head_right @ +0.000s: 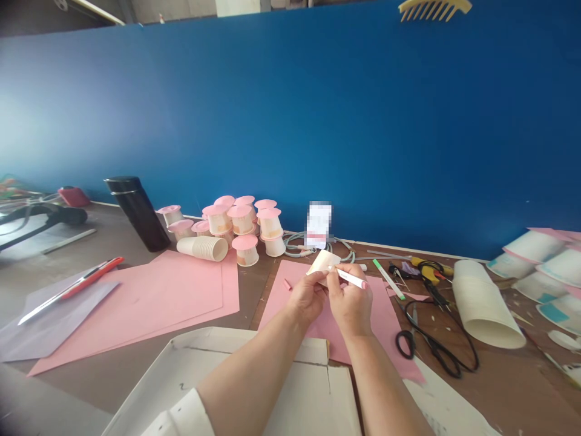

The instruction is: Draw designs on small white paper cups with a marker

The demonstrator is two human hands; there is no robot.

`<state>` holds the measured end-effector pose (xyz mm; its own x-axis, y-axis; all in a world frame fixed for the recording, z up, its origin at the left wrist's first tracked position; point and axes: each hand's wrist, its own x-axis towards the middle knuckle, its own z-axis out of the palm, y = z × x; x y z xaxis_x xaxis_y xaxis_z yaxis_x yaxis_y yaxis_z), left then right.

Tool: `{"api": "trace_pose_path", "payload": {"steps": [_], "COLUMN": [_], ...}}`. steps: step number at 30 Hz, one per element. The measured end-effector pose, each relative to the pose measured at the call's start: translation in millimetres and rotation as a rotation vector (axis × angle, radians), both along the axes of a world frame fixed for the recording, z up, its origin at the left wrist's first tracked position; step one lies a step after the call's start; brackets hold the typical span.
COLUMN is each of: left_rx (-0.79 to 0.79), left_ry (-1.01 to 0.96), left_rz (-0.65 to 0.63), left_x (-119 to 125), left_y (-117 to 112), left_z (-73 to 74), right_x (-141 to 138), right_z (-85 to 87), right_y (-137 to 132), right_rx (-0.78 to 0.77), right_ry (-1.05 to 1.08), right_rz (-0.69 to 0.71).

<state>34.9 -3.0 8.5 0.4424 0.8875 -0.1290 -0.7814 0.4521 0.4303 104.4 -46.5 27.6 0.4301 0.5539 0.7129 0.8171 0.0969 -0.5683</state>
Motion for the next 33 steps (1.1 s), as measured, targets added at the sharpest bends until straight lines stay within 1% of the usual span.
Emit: {"api": "trace_pose_path", "payload": {"steps": [5, 8, 11, 16, 19, 23, 26, 30, 33], "left_rx": [-0.011, -0.023, -0.045, -0.103, -0.136, -0.152, -0.151, -0.097, -0.063], "left_ry": [0.006, 0.002, -0.044, -0.083, -0.074, -0.045, -0.009, 0.008, 0.050], "left_rz": [0.005, 0.001, -0.005, -0.030, -0.038, -0.028, -0.026, -0.030, -0.014], "left_x": [1, 1, -1, -3, -4, -3, -2, -1, 0], "left_y": [0, -1, 0, 0, 0, 0, -1, -3, -2], "left_z": [-0.2, 1.4, 3.3, 6.1, 7.5, 8.5, 8.3, 7.5, 6.8], "right_x": [-1, -2, 0, 8, 11, 10, 7, 5, 5], "right_z": [0.6, -0.4, -2.3, -5.0, -4.2, -0.4, 2.1, 3.7, 4.5], "right_y": [-1, -1, 1, 6, 8, 5, 3, 2, 0], "right_rx": [0.003, 0.013, 0.050, 0.129, 0.170, 0.149, 0.119, 0.097, 0.060], "right_ry": [0.004, 0.057, 0.195, 0.520, 0.623, 0.591, 0.544, 0.528, 0.500], "right_rz": [0.002, 0.014, 0.069, 0.117, 0.128, 0.096, 0.100, 0.120, 0.106]}}
